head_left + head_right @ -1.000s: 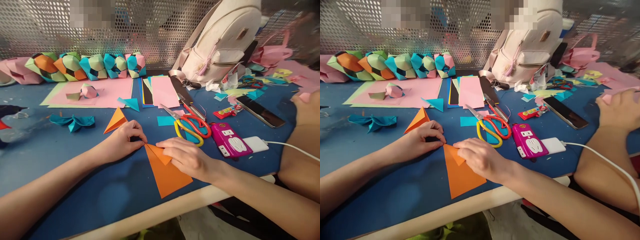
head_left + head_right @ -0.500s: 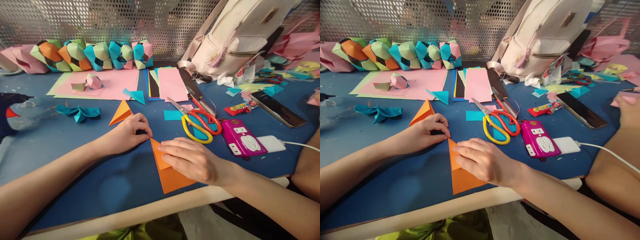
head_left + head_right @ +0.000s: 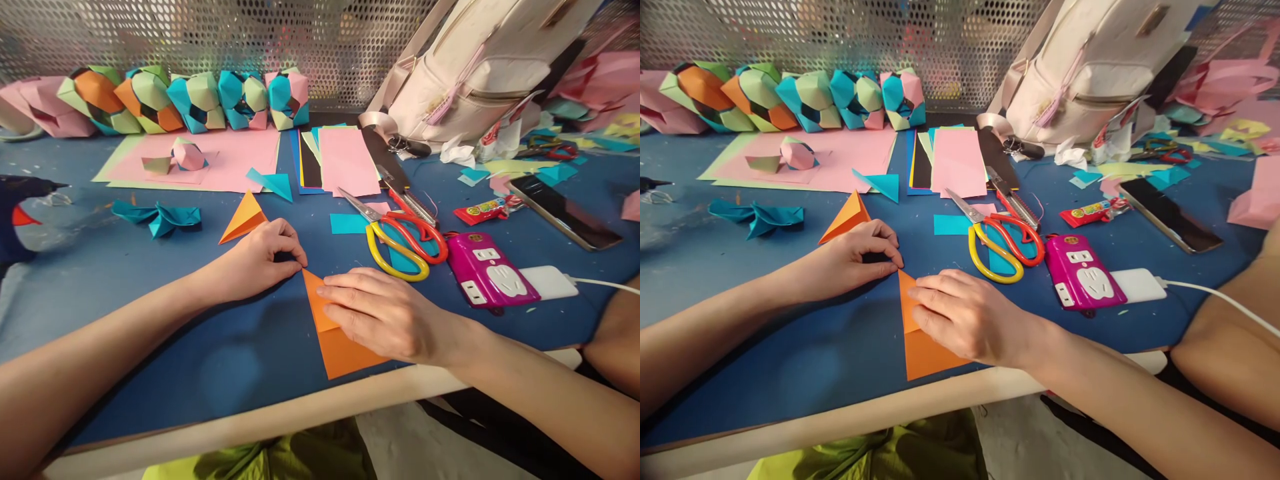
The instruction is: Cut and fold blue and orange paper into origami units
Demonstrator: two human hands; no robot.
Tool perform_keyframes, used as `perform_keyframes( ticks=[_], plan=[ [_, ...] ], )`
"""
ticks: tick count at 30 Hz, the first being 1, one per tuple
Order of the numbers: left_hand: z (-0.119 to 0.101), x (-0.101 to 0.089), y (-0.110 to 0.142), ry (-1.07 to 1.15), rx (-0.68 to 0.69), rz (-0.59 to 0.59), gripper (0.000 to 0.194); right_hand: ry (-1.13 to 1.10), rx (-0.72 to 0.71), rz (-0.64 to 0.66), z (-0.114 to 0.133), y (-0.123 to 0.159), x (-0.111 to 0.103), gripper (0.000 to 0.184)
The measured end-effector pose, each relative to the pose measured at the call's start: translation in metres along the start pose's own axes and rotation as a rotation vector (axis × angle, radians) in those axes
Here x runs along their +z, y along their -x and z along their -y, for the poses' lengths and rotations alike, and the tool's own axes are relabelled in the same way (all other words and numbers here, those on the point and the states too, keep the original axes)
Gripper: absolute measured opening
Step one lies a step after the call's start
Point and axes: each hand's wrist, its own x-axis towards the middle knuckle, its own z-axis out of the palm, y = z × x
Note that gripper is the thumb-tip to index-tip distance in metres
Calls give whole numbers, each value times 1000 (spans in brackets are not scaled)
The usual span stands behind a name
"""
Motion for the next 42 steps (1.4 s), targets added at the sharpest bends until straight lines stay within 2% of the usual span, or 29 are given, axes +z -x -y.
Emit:
perform_keyframes(
  ticks=[33, 38, 42],
  plan=[
    [2, 0, -2, 25, -5, 9, 18, 40, -21, 63, -1, 0, -1, 15],
    [-3, 1, -1, 46, -33, -27, 18, 51, -34, 88, -1, 1, 0, 15],
    [-6, 3, 1, 23, 2, -59, 18, 66, -49, 94, -1, 0, -1, 14]
  ],
)
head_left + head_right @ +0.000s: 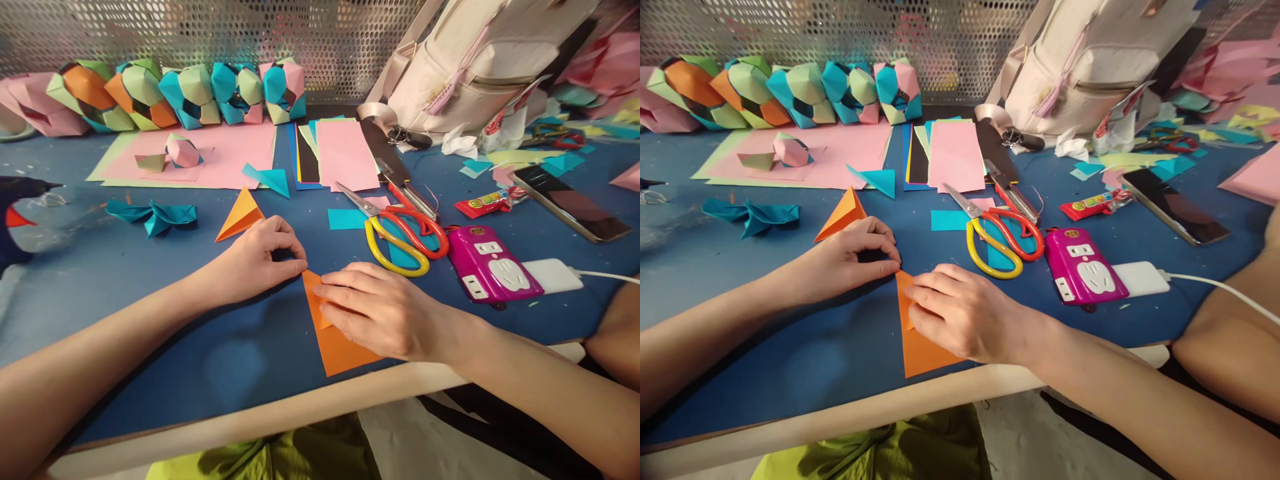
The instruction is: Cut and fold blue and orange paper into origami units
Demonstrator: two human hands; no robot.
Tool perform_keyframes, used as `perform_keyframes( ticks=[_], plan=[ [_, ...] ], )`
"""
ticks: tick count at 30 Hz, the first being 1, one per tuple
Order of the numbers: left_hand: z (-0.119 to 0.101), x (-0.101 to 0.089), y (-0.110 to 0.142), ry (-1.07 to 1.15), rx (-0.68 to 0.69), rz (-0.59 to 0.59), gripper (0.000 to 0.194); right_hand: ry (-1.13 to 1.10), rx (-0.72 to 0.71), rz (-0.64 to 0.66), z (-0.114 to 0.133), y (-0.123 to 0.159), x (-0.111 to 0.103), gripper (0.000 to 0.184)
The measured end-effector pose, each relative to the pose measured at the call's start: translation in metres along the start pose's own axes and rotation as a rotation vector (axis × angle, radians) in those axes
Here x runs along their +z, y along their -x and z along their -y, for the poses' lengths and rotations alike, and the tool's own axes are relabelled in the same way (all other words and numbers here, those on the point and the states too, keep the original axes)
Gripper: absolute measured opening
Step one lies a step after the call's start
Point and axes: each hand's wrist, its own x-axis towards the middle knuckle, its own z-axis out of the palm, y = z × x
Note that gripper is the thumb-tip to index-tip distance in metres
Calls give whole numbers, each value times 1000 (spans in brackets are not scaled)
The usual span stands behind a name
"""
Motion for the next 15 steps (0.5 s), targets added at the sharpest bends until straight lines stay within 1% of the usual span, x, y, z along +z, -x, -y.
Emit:
perform_keyframes(
  ticks=[7, 12, 15],
  plan=[
    [0, 3, 1, -81, 67, -28, 17, 23, -18, 28, 0, -1, -3, 12],
    [0, 4, 1, -101, 74, -27, 16, 39, -30, 23, 0, -1, -3, 16],
    [0, 4, 1, -101, 81, -24, 16, 43, -36, 10, 0, 0, -3, 14]
  ],
)
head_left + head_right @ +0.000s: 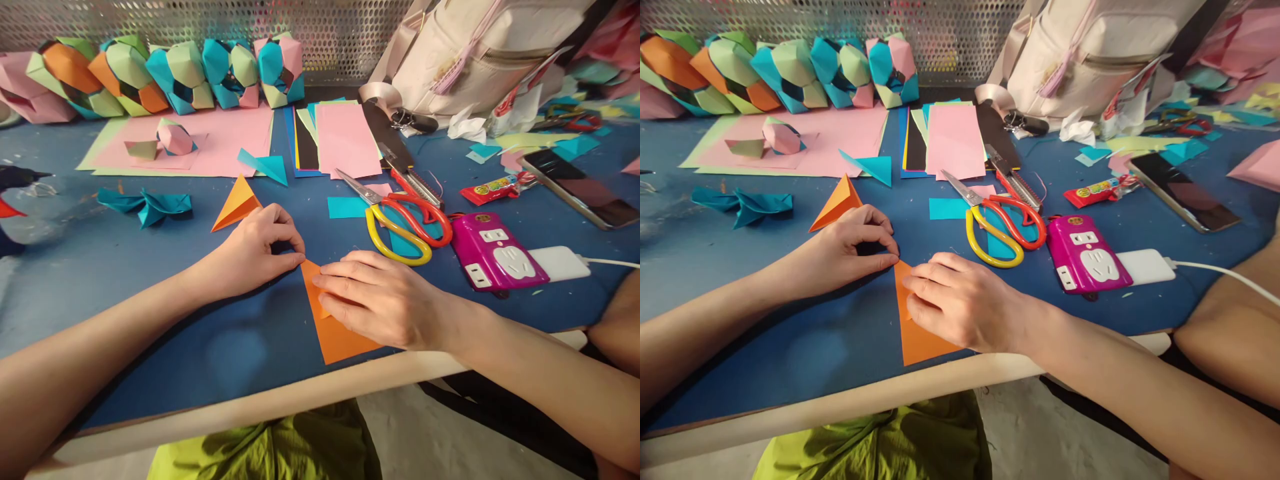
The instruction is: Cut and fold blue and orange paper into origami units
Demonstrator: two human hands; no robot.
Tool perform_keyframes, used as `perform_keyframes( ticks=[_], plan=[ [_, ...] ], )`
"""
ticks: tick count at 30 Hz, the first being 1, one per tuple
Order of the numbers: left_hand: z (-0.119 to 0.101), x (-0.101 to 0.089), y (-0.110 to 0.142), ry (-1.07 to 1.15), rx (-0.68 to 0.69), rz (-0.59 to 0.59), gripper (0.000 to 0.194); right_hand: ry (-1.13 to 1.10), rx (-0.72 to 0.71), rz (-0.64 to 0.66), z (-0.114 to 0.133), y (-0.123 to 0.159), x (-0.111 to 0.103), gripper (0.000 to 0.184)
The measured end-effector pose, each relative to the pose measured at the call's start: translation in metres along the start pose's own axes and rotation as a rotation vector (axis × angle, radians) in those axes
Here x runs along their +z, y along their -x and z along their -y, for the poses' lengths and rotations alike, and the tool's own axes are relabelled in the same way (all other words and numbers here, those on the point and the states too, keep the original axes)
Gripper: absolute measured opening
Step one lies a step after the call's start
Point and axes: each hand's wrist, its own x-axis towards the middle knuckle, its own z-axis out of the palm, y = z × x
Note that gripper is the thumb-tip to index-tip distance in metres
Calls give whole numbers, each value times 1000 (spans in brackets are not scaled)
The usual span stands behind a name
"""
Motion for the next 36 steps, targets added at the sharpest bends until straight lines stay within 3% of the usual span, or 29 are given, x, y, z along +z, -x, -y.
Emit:
perform_keyframes(
  ticks=[26, 36],
  plan=[
    [-1, -2, -1, -10, -38, 26, 19, 52, -25, 8, 1, 1, -1, 13],
    [-7, 0, 1, -52, -44, -48, 15, 92, -61, 56, 0, 5, -3, 14]
  ],
)
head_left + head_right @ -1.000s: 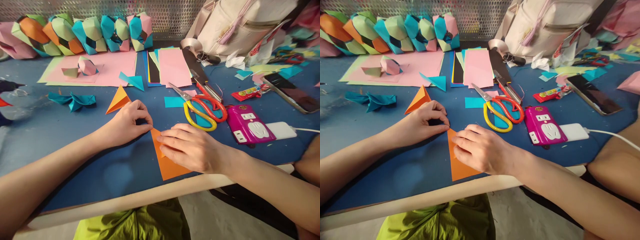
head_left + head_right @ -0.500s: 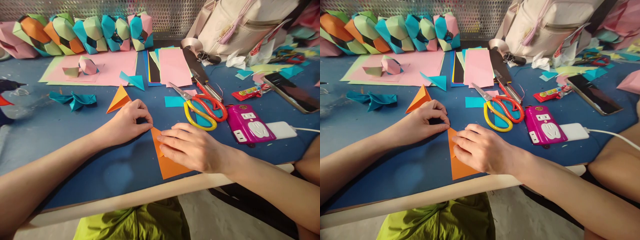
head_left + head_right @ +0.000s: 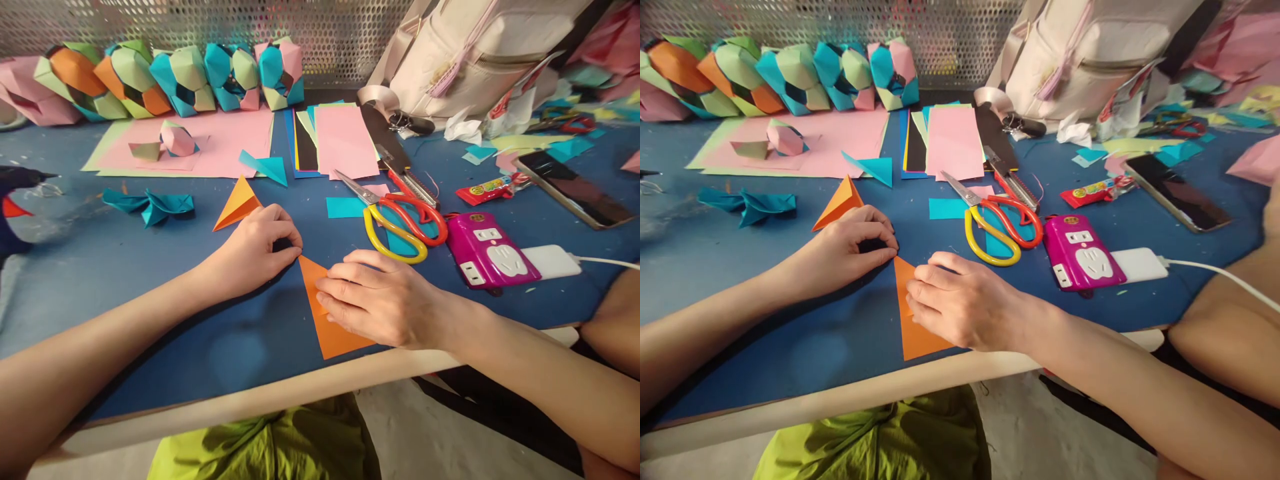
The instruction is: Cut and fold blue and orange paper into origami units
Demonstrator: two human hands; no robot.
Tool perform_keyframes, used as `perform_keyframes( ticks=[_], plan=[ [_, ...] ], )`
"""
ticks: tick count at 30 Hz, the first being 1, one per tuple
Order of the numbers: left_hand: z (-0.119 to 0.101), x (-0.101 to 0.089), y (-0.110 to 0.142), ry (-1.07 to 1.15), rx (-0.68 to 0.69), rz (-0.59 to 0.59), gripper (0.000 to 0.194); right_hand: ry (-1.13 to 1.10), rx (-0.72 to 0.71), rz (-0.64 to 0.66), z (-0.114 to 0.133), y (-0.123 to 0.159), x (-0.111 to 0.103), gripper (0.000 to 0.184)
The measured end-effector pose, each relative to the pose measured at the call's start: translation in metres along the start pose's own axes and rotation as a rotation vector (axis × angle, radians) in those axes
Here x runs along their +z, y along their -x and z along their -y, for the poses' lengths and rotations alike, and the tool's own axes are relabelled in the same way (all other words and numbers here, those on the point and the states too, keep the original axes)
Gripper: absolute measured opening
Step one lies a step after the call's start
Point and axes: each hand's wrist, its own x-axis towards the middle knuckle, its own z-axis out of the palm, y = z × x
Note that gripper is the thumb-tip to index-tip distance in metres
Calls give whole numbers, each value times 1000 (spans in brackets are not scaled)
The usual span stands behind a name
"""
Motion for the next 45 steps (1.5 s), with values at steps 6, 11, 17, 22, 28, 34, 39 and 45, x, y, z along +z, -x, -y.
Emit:
perform_keyframes(
  ticks=[6, 11, 17, 22, 28, 34, 39, 45],
  plan=[
    [-30, 5, 18, -164, 240, -42, 22, 4, -4, 4, 0, -3, -5, 26],
    [-50, 20, 36, -261, 307, 148, 28, -63, 37, -24, 5, -3, -5, 41],
    [-42, 23, 37, -456, 376, 176, 27, -102, 59, 44, 8, -4, -9, 52],
    [-24, 15, 31, -502, 350, 106, 22, -73, 53, 163, 9, -5, -15, 54],
    [-30, 12, 46, -450, 453, -60, 19, -67, 116, 234, 17, -9, -22, 43],
    [-41, 21, 66, -333, 492, 0, 23, -90, 237, 228, 30, 0, -27, 46],
    [-36, 20, 70, -366, 488, 2, 43, -176, 374, 189, 36, 11, -41, 49],
    [-36, 20, 69, -313, 454, 35, 46, -159, 391, 74, 26, -10, -32, 48]
  ],
)
